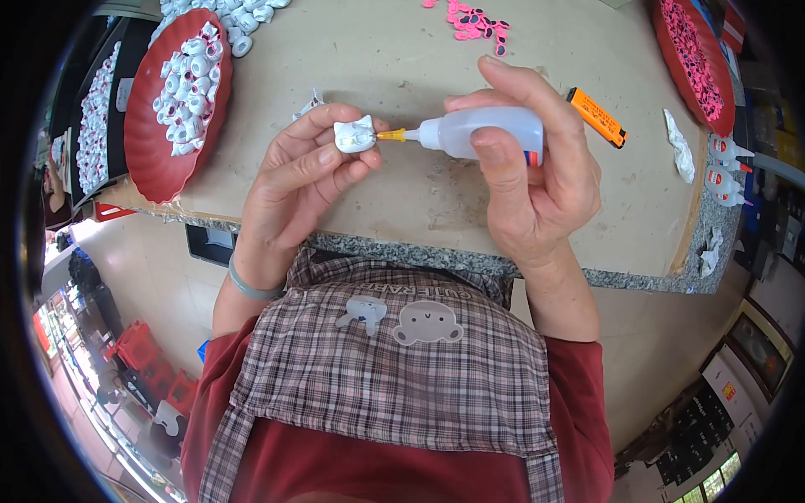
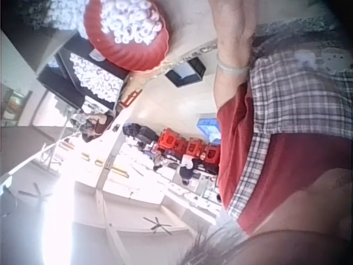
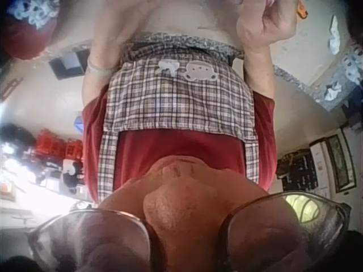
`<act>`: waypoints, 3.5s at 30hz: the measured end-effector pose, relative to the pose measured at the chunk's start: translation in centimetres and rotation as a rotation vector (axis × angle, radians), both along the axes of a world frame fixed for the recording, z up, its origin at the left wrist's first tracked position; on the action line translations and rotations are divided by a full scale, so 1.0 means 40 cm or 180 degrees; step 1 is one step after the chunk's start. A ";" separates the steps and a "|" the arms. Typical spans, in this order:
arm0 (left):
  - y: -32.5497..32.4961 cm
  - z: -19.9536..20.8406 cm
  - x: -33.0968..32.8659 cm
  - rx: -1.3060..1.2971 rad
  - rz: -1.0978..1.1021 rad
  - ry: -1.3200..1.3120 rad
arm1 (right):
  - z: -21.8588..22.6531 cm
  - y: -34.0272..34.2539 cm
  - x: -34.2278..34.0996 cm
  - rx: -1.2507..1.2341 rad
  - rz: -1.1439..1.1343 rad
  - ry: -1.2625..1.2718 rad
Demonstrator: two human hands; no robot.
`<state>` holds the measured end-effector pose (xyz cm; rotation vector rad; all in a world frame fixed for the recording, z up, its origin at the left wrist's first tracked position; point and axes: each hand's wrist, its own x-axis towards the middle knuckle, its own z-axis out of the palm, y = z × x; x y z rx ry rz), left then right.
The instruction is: The person assembles small white cat-shaped toy parts by applying glue from a bottle and attaching the components by hand.
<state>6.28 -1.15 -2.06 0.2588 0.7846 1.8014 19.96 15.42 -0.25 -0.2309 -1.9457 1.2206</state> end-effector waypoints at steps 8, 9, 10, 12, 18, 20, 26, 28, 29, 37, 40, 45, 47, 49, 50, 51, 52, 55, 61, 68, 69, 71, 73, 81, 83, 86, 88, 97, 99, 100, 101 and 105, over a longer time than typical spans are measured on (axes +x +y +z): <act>0.005 0.003 0.001 -0.0062 0.0041 0.0021 | 0.000 -0.005 -0.004 0.0186 -0.0060 -0.0137; 0.006 0.002 0.003 -0.0060 0.0037 0.0019 | 0.000 -0.005 -0.005 0.0080 -0.0004 -0.0112; 0.007 0.001 0.004 -0.0043 0.0009 0.0034 | 0.000 -0.005 -0.005 -0.0027 0.0052 -0.0087; 0.008 0.000 0.005 -0.0026 -0.0022 0.0046 | 0.006 -0.009 -0.001 -0.0146 0.0090 -0.0158; 0.007 -0.002 0.005 0.0041 -0.0068 0.0006 | -0.006 -0.009 -0.012 -0.0588 0.0129 0.0227; 0.005 -0.001 0.005 0.0003 -0.0086 -0.0023 | -0.007 -0.010 -0.013 -0.0607 0.0150 0.0200; 0.004 -0.002 0.004 -0.0017 -0.0102 -0.0007 | 0.007 -0.011 -0.002 -0.0387 0.0136 -0.0235; 0.004 -0.004 0.004 -0.0021 -0.0085 -0.0004 | 0.007 -0.009 -0.002 -0.0363 0.0188 -0.0213; 0.004 -0.004 0.004 -0.0024 -0.0068 -0.0002 | 0.007 -0.009 -0.002 -0.0365 0.0186 -0.0210; 0.004 -0.008 -0.001 0.0014 -0.0042 -0.0073 | -0.003 0.006 -0.009 -0.0424 0.0132 0.0131; 0.007 -0.010 -0.003 0.0020 -0.0052 -0.0108 | 0.003 0.026 -0.004 -0.0948 0.0139 0.0275; 0.005 -0.008 -0.007 0.0062 -0.0060 -0.0113 | 0.008 0.062 -0.015 -0.1637 0.0130 0.0196; -0.003 -0.007 -0.011 -0.0076 0.0070 0.0019 | 0.007 0.084 -0.012 -0.1941 0.0159 0.0117; -0.010 -0.005 -0.018 -0.0032 0.0086 -0.0025 | 0.012 0.096 -0.011 -0.2463 0.0143 -0.0255; -0.012 -0.005 -0.022 -0.0023 0.0118 -0.0012 | 0.012 0.104 -0.010 -0.2426 0.0117 -0.0249; -0.013 -0.006 -0.025 -0.0022 0.0156 0.0000 | 0.008 0.111 -0.012 -0.2408 0.0066 -0.0398; -0.013 -0.006 -0.025 0.0003 0.0141 -0.0004 | 0.002 0.120 -0.014 -0.2394 0.0017 -0.0549; -0.014 -0.001 -0.021 -0.0004 0.0076 -0.0021 | -0.021 0.155 -0.018 -0.2126 -0.0015 -0.0855; -0.003 -0.003 -0.008 0.0096 -0.0219 -0.0016 | -0.020 0.179 -0.057 0.0760 -0.0744 -0.2093; -0.002 -0.013 -0.011 0.0005 -0.0270 0.0017 | -0.010 0.202 -0.083 0.1749 -0.0424 -0.1627; -0.002 -0.015 -0.011 -0.0009 -0.0277 0.0037 | -0.012 0.211 -0.086 0.1954 -0.0231 -0.1703; 0.000 -0.013 -0.011 0.0000 -0.0280 0.0028 | -0.009 0.220 -0.083 0.2159 -0.0033 -0.1780; -0.002 -0.014 -0.010 0.0003 -0.0271 0.0017 | 0.000 0.223 -0.079 0.2044 0.0134 -0.2132; -0.001 -0.014 -0.012 0.0016 -0.0322 0.0084 | 0.014 0.198 -0.055 0.0840 0.0322 -0.1783; 0.002 -0.006 -0.009 -0.0012 -0.0281 0.0075 | 0.026 0.164 -0.045 0.0034 0.0454 -0.1918; 0.010 0.000 0.002 -0.0108 -0.0186 0.0117 | 0.029 0.121 -0.033 -0.1140 0.0576 -0.1664; 0.015 0.002 0.007 -0.0201 -0.0119 0.0174 | 0.027 0.102 -0.027 -0.1450 0.0744 -0.1454; 0.023 0.008 0.027 -0.0551 0.0018 0.1099 | 0.039 0.022 -0.006 -0.2150 0.1204 -0.1398; 0.024 0.009 0.031 -0.0618 0.0086 0.1454 | 0.032 0.012 -0.009 -0.2169 0.1190 -0.1430; 0.024 0.011 0.033 -0.0625 0.0080 0.1452 | 0.029 0.010 -0.010 -0.2178 0.1181 -0.1463; 0.024 0.012 0.034 -0.0652 0.0109 0.1651 | 0.027 0.010 -0.010 -0.2187 0.1179 -0.1463; 0.023 0.006 0.040 -0.0614 0.0188 0.2023 | 0.023 0.008 -0.014 -0.2062 0.1032 -0.1680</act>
